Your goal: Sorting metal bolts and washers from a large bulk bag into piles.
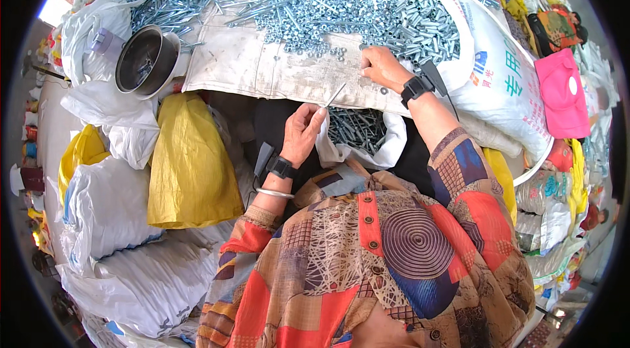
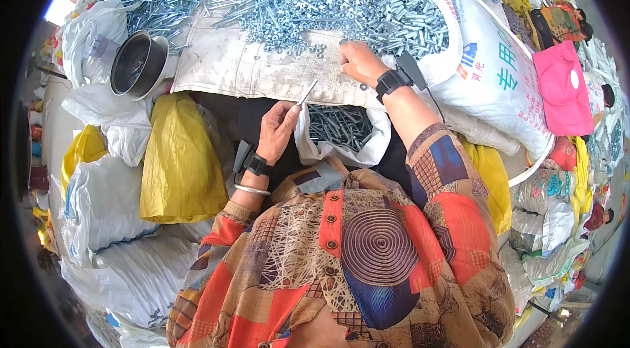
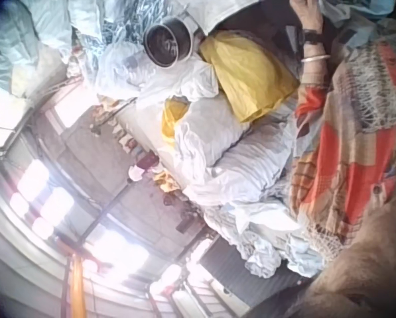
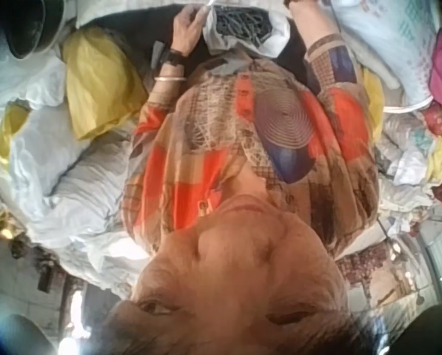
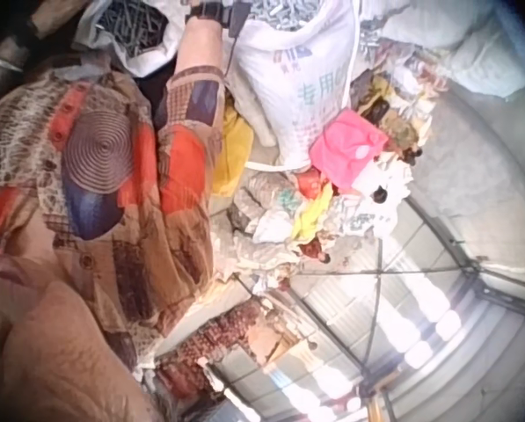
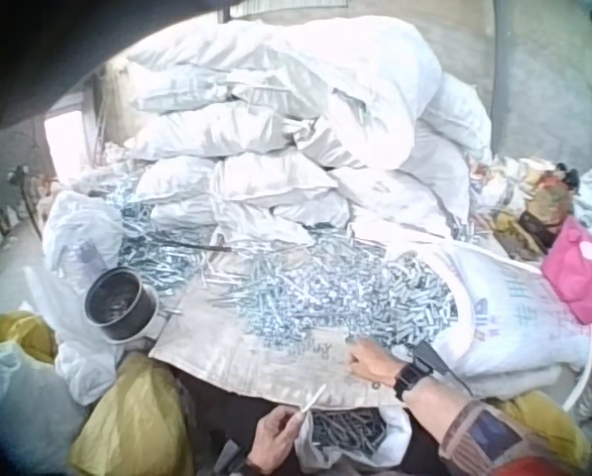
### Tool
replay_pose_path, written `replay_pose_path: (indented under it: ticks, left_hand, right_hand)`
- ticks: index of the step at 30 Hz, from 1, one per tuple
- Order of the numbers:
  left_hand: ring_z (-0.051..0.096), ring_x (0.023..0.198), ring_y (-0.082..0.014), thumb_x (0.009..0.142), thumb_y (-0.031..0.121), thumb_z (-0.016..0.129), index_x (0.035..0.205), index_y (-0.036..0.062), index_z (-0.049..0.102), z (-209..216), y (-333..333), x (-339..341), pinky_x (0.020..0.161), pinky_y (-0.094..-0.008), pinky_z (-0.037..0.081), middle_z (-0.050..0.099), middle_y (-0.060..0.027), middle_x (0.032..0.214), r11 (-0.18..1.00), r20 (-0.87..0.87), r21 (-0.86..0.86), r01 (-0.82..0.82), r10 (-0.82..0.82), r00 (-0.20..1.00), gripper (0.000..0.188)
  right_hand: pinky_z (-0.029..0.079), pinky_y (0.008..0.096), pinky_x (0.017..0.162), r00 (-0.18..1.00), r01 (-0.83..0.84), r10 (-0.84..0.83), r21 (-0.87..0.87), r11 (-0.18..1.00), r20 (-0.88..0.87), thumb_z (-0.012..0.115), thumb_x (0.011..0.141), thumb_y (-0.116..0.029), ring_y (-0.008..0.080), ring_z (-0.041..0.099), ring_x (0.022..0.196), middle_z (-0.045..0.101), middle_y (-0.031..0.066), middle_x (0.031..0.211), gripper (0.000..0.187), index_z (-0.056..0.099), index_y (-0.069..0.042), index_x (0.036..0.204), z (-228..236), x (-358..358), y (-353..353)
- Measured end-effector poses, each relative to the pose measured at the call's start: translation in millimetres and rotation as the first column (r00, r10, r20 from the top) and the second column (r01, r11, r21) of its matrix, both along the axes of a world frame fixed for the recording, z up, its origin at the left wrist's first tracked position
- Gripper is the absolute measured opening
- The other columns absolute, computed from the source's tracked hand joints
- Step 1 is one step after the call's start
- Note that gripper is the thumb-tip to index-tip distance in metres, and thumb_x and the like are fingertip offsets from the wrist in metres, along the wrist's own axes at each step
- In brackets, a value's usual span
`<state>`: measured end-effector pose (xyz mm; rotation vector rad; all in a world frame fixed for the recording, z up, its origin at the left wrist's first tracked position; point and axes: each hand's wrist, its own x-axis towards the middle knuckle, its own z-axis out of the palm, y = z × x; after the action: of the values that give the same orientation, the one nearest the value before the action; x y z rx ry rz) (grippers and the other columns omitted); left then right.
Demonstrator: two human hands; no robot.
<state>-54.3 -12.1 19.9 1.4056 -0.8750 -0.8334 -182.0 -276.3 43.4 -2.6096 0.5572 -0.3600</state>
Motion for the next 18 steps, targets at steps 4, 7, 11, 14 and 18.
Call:
replay_pose_path:
  ticks: [4,7,11,14,18]
  left_hand:
    - [0.044,0.062,-0.0037,0.097,0.026,0.065,0.09,0.0015,0.06,-0.3,-2.9,-3.9,0.055,-0.0219,0.038,0.054,0.0041,0.069,1.0,0.015,-0.022,-0.021,0.021,1.0,0.025]
    - [0.045,0.063,-0.0035,0.097,0.027,0.065,0.091,0.0012,0.061,-2.1,-3.5,-2.0,0.055,-0.022,0.038,0.053,0.0038,0.069,1.0,0.016,0.02,-0.011,0.01,1.0,0.027]
    - [0.044,0.063,-0.0036,0.097,0.025,0.066,0.092,0.0005,0.061,8.6,-9.6,-8.0,0.055,-0.0223,0.039,0.053,0.0035,0.069,1.0,-0.01,-0.006,0.024,-0.024,1.0,0.025]
    - [0.044,0.063,-0.0042,0.096,0.024,0.066,0.091,0.0,0.061,15.0,-13.5,-13.4,0.055,-0.0231,0.039,0.054,0.0026,0.068,0.999,0.036,0.003,0.04,-0.04,0.999,0.025]
    - [0.044,0.062,-0.0045,0.096,0.024,0.066,0.091,0.0,0.061,15.2,-13.2,-18.1,0.055,-0.0236,0.039,0.053,0.002,0.067,0.999,0.075,-0.009,0.038,-0.037,0.996,0.025]
  right_hand:
    - [0.051,0.0345,0.056,0.996,0.082,-0.085,0.224,0.971,0.005,0.072,0.075,-0.003,0.024,0.065,0.062,0.063,0.0121,0.069,0.013,0.06,0.001,0.077,5.3,-5.8,8.3]
    - [0.053,0.0283,0.053,0.985,0.16,-0.169,0.507,0.847,-0.029,0.069,0.081,0.0,0.0155,0.065,0.06,0.062,0.0076,0.069,0.011,0.06,0.002,0.086,15.6,-5.9,19.1]
    - [0.055,0.0268,0.058,0.974,0.066,-0.203,0.74,0.67,0.097,0.067,0.084,0.001,0.0139,0.066,0.068,0.062,0.0087,0.085,0.022,0.057,0.006,0.104,35.5,-14.5,39.5]
    - [0.056,0.0274,0.065,0.96,0.012,-0.232,0.803,0.596,0.158,0.064,0.085,0.004,0.0161,0.067,0.077,0.06,0.0098,0.096,0.027,0.056,0.006,0.111,48.9,-23.2,61.3]
    - [0.057,0.0291,0.072,0.932,-0.064,-0.255,0.811,0.582,0.257,0.061,0.085,0.006,0.0171,0.068,0.081,0.06,0.0096,0.098,0.028,0.057,0.007,0.112,53.7,-31.0,84.7]
